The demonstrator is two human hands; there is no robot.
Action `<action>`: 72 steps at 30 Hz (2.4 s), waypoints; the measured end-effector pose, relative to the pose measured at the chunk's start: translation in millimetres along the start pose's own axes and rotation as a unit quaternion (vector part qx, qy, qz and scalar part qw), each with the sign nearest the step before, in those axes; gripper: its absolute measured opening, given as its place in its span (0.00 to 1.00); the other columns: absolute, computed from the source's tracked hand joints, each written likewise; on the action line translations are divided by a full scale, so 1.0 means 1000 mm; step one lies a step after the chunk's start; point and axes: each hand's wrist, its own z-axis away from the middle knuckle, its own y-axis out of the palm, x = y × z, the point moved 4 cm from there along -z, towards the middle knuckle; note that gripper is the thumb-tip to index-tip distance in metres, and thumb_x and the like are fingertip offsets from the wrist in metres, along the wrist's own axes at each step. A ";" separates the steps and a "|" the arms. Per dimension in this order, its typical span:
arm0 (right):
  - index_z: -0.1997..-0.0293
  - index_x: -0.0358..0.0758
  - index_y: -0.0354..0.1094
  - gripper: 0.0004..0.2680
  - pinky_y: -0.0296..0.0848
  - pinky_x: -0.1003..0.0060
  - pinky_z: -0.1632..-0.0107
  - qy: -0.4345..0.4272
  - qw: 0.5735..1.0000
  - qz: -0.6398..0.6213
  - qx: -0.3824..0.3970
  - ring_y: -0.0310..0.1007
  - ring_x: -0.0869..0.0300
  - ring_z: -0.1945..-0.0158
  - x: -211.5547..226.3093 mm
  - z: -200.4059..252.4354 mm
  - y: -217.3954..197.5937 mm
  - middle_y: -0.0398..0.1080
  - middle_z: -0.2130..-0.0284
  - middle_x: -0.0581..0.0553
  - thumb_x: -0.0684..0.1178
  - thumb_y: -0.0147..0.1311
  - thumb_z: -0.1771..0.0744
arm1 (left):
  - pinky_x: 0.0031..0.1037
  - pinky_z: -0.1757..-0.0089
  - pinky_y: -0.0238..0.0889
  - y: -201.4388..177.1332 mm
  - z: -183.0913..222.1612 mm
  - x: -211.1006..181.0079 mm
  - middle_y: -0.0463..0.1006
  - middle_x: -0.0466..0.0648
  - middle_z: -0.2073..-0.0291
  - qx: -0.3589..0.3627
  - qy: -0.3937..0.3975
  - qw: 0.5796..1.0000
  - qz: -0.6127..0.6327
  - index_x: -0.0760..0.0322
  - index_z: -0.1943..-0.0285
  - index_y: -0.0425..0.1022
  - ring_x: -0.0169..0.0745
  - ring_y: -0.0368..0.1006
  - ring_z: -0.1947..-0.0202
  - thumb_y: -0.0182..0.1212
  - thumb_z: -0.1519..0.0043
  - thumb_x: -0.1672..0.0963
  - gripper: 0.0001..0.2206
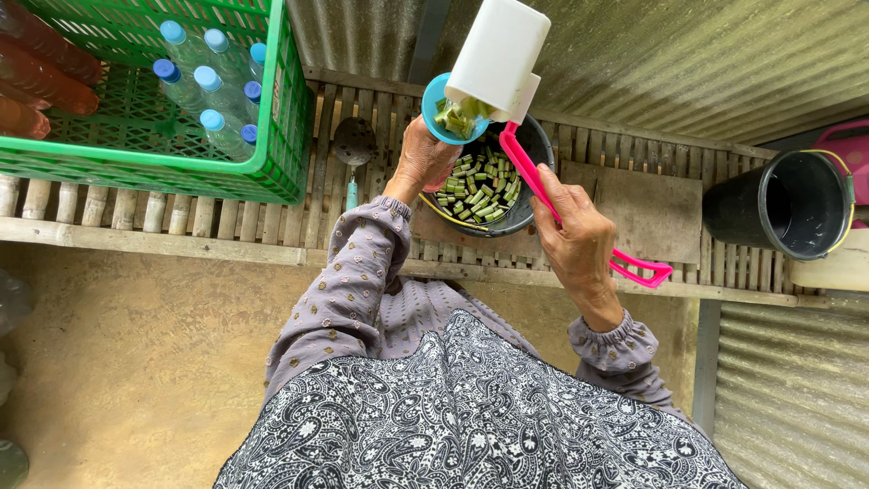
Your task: The person uses a pink scoop to transfer chopped green vegetables from a black bucket into a blue funnel. They then pick up a plastic bottle with a reddish liquid, open it, and place it back in a green crate. The person continues transferring vegetables into the funnel.
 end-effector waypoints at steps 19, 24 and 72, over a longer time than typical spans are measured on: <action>0.36 0.44 0.71 0.17 0.74 0.67 0.68 0.009 1.000 -0.027 -0.001 0.75 0.62 0.69 -0.002 0.002 -0.001 0.78 0.58 0.42 0.40 0.64 0.32 | 0.33 0.61 0.76 -0.002 0.001 -0.001 0.85 0.53 0.64 -0.002 0.001 1.000 0.007 0.64 0.57 0.81 0.45 0.84 0.62 0.69 0.40 0.53 0.11; 0.33 0.38 0.68 0.17 0.75 0.69 0.66 0.101 0.973 -0.206 0.006 0.76 0.63 0.65 -0.024 0.006 0.004 0.78 0.56 0.43 0.41 0.61 0.31 | 0.33 0.61 0.76 -0.002 0.002 -0.001 0.86 0.52 0.64 0.004 -0.005 1.000 0.001 0.63 0.56 0.82 0.44 0.84 0.61 0.69 0.39 0.54 0.09; 0.34 0.34 0.66 0.16 0.66 0.77 0.74 0.312 0.876 -0.355 0.097 0.70 0.71 0.72 -0.076 0.005 -0.018 0.76 0.66 0.48 0.42 0.55 0.31 | 0.34 0.61 0.74 -0.002 0.000 -0.008 0.84 0.54 0.63 -0.005 0.015 1.000 -0.004 0.63 0.55 0.81 0.48 0.83 0.61 0.68 0.40 0.56 0.08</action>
